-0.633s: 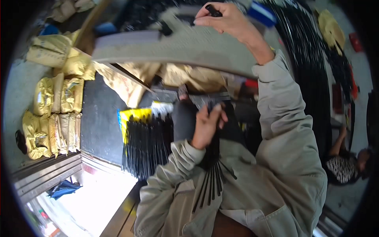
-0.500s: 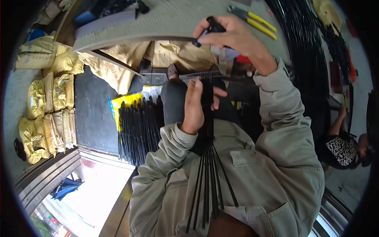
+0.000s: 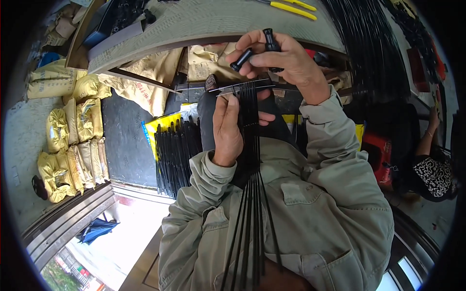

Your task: Assembling industrial brushes by inserting black bristles into a plastic base and securing them using a cap and pliers.

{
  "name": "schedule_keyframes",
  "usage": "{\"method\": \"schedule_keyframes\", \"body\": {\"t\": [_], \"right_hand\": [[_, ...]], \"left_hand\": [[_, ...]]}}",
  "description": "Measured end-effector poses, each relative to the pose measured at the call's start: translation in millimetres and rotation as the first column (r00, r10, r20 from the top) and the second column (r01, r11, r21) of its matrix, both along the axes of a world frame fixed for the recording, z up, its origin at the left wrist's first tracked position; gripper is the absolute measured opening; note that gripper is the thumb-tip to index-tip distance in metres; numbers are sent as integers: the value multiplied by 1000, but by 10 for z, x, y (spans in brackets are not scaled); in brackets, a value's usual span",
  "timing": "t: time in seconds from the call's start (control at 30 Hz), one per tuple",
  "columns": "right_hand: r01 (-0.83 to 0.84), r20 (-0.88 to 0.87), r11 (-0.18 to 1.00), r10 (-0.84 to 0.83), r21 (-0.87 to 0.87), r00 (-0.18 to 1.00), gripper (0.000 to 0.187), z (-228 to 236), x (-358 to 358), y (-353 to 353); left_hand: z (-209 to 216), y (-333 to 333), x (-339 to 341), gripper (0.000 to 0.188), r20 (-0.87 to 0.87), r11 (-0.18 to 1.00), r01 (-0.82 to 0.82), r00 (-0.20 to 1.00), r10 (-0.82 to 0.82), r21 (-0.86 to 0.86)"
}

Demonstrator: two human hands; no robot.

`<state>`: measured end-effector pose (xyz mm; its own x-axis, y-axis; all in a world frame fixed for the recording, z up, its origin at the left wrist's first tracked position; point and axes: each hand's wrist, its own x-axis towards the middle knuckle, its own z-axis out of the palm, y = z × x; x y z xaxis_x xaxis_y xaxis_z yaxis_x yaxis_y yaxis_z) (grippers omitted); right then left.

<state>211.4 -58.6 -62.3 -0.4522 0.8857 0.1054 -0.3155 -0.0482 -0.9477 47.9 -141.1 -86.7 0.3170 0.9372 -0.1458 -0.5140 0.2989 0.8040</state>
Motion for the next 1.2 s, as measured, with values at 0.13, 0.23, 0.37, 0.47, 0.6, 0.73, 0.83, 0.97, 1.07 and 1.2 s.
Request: {"method": "schedule_keyframes", "body": {"t": [0.13, 0.23, 0.37, 0.47, 0.6, 0.73, 0.83, 0.97, 1.07, 1.2], "right_hand": [[-3, -58, 1000, 1, -27, 998, 22, -20, 39, -14], [-10, -27, 1000, 10, -9, 1000, 21, -16, -11, -13], [-35, 23, 999, 35, 21, 999, 17, -1, -79, -20], [-18, 22, 1000, 18, 18, 1000, 16, -16, -156, -39], [-10, -65, 1000, 11, 11, 998, 17, -75, -244, -52], [2, -54, 1000, -1, 25, 999, 17, -30, -240, -93], [23, 9, 999, -23, 28, 1000, 17, -6, -238, -125], [51, 59, 998, -54, 44, 997, 17, -14, -249, -148], [58, 70, 997, -61, 45, 996, 18, -26, -264, -155], [55, 83, 998, -57, 22, 995, 17, -24, -292, -144]], "left_hand": [[-36, -53, 26, 26, -91, 994, -49, 994, 58, 97], [-73, -118, 73, 24, -51, 984, -114, 991, 122, 137], [-55, -152, 71, 27, -17, 975, -119, 992, 124, 189], [2, -185, 61, 31, -17, 974, -101, 994, 107, 202], [34, -232, 62, 37, -18, 972, -109, 993, 115, 208], [50, -267, 70, 39, -5, 968, -113, 993, 117, 223], [53, -283, 78, 38, -4, 967, -113, 993, 117, 229], [49, -291, 77, 38, -9, 965, -103, 994, 109, 242], [48, -300, 83, 37, 1, 967, -105, 994, 108, 230], [47, -296, 83, 37, -30, 968, -93, 994, 103, 231]]}}
